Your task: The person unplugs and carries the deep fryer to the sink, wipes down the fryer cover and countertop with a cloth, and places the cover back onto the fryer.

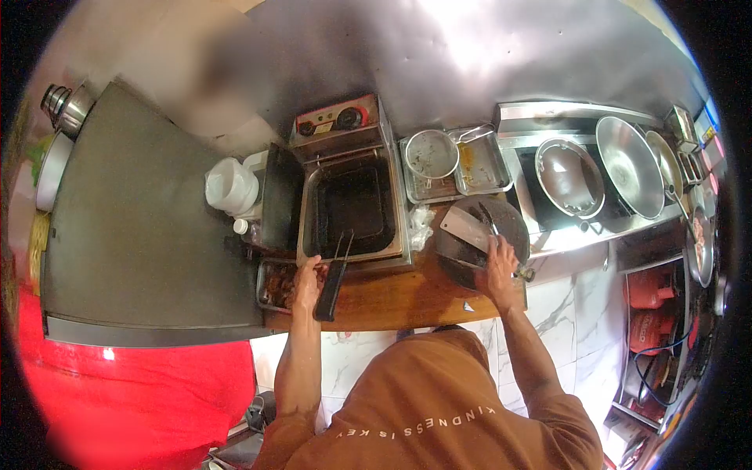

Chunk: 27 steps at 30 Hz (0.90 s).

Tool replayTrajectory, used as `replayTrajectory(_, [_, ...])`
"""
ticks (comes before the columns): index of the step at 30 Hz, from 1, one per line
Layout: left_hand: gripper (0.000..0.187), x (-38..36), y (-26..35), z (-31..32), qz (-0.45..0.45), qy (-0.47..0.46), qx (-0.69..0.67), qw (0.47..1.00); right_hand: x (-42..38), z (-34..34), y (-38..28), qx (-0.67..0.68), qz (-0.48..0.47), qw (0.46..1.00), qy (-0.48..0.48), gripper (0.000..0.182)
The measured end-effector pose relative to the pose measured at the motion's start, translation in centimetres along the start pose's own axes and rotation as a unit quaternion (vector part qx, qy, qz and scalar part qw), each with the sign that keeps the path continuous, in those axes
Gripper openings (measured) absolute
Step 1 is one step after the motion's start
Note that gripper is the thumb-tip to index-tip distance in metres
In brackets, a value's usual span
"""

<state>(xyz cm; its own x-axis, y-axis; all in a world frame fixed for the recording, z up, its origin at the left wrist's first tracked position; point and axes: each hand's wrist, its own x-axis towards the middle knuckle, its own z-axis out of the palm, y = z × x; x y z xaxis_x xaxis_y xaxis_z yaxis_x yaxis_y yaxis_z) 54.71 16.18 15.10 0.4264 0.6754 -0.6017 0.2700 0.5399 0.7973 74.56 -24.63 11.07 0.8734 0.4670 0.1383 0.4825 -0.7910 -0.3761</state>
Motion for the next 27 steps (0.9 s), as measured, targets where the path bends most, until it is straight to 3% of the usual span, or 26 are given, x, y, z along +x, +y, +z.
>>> replayTrajectory(2, [0.017, -0.7, 0.3, 0.6, 0.017, 0.004, 0.003, 1.000, 1.9, 3.0, -0.9, 0.167, -0.030, 0.985, 0.038, 0.065])
replayTrajectory(4, [0.017, 0.1, -0.5, 0.3, 0.031, -0.001, -0.016, 0.999, 4.4, 1.9, -6.6, 0.375, 0.022, 0.927, -0.008, 0.042])
replayTrajectory(6, [0.016, -0.8, 0.1, 0.9, 0.025, -0.001, -0.002, 1.000, 7.0, -0.1, -11.7, 0.459, 0.106, 0.875, -0.109, 0.042])
replayTrajectory(12, [0.015, -1.6, 0.6, 2.2, 0.016, 0.033, -0.061, 0.997, 12.2, 5.4, -17.5, 0.383, 0.125, 0.914, -0.044, 0.045])
replayTrajectory(23, [0.011, -0.7, -0.2, 0.9, -0.005, 0.010, -0.091, 0.996, 13.9, 10.5, -19.0, 0.283, 0.126, 0.950, 0.025, 0.027])
replayTrajectory(26, [0.012, 1.3, -1.1, -0.4, 0.006, 0.006, -0.087, 0.996, 13.6, 12.7, -18.3, 0.326, 0.114, 0.939, 0.006, 0.027])
replayTrajectory(27, [0.013, 1.3, -1.1, -0.5, 0.001, 0.012, -0.093, 0.996, 14.1, 15.8, -17.7, 0.388, 0.138, 0.911, 0.003, 0.025])
